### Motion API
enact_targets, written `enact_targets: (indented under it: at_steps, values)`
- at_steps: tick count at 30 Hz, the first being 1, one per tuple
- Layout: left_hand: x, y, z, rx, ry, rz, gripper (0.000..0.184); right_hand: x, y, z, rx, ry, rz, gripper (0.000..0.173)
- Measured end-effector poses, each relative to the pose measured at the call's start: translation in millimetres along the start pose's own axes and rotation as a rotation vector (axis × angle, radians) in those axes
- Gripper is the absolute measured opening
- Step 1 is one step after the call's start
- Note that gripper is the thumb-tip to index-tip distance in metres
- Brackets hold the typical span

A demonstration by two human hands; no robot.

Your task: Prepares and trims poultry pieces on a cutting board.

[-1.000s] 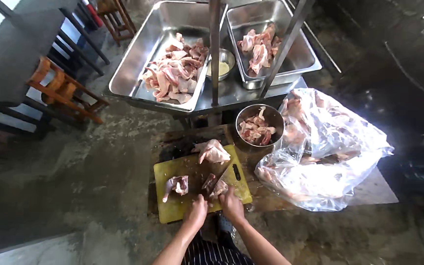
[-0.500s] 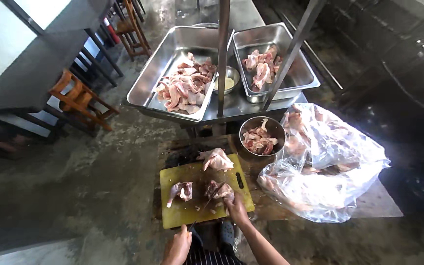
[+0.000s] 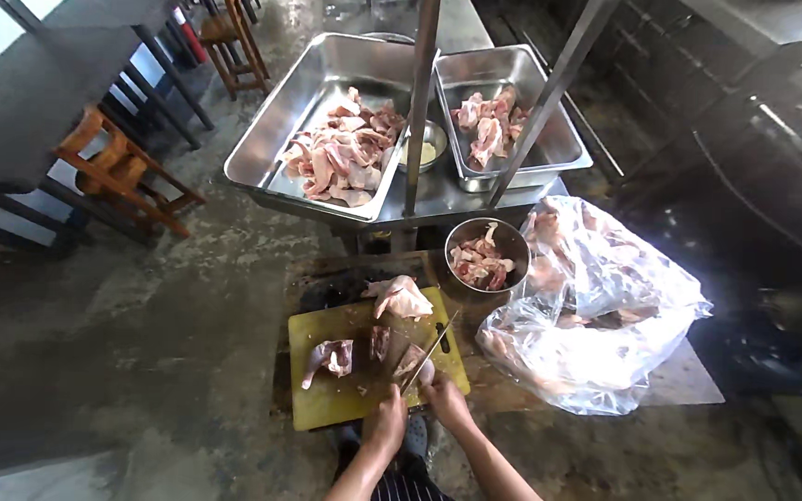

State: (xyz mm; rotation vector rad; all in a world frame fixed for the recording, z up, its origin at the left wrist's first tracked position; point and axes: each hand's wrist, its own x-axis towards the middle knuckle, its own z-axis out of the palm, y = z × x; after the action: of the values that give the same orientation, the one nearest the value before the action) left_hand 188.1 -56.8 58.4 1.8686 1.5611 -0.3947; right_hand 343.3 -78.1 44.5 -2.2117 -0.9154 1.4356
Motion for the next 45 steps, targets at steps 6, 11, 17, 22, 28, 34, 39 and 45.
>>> enact_targets:
  at_steps: [6, 11, 17, 22, 28, 34, 39, 45]
  values:
    - [-24, 11, -18, -0.091, 0.400, 0.279, 0.038, 1, -1, -4, 0.044, -0.036, 0.021, 0.039]
    - [-11, 7, -15, -0.004, 0.196, 0.154, 0.043, 2, 5, 1, 0.088, -0.048, 0.019, 0.036]
    - [12, 11, -26, 0.071, -0.086, -0.027, 0.046, -2, -13, -8, -0.120, 0.003, 0.034, 0.047]
    - [16, 12, -38, 0.058, -0.117, -0.012, 0.044, 4, -22, 1, -0.406, 0.097, -0.027, 0.061]
    - [-13, 0, -45, 0.079, -0.165, -0.104, 0.043, 8, -17, 12, -0.478, 0.081, -0.053, 0.055]
    - [-22, 1, -50, 0.108, -0.241, -0.163, 0.044, 12, -15, 7, -0.511, 0.012, -0.092, 0.049]
    - [-6, 4, -35, 0.094, -0.206, -0.153, 0.047, 18, -15, 2, -0.548, -0.008, -0.084, 0.051]
    - [28, 29, -34, -0.034, -0.103, -0.071, 0.044, 13, -19, 8, -0.608, -0.017, -0.132, 0.050]
